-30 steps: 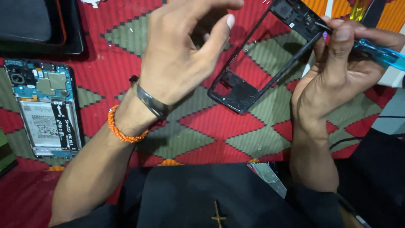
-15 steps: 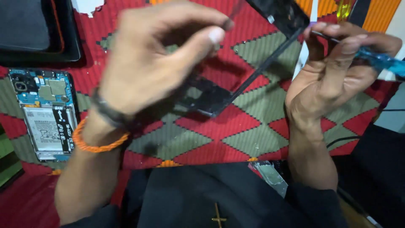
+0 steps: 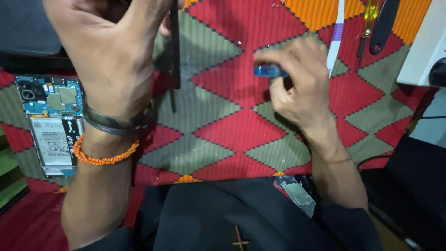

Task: Disassembling a smartphone by removing internal screws and cleaning the chassis with a brush.

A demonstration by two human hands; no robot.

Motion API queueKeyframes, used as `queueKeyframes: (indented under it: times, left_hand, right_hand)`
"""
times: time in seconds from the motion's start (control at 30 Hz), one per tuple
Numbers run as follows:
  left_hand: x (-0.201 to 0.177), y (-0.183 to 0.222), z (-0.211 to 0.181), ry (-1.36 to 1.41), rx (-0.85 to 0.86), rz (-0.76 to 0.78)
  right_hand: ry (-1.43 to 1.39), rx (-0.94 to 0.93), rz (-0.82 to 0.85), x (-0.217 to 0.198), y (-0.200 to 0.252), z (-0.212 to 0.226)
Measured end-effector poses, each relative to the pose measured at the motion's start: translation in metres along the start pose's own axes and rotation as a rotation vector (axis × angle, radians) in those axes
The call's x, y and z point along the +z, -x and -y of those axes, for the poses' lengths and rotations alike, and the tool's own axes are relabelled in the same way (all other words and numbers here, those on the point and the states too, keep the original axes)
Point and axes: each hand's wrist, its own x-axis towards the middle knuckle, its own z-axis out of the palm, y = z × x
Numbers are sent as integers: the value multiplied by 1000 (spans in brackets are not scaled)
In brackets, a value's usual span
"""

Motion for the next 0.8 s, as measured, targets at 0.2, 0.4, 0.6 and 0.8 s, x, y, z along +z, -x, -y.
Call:
queueKeyframes:
  times: [0.2,0.4,0.6,0.8]
  left_hand:
    - [-2,-1,0,-59,25,-2]
    - [-2,-2,-5,-67,24,19]
    - [-2,-3,-5,-48,52,28]
    - [-2,-2,-6,-63,48,13]
  right_hand:
    - [61,49,-161,-5,-3,-7]
    - [100,-27,-58,-1,-3,-4]
    - [59,-54,-170,-8,-4,-13]
    - [71,-105,-47,-5,-7,-3]
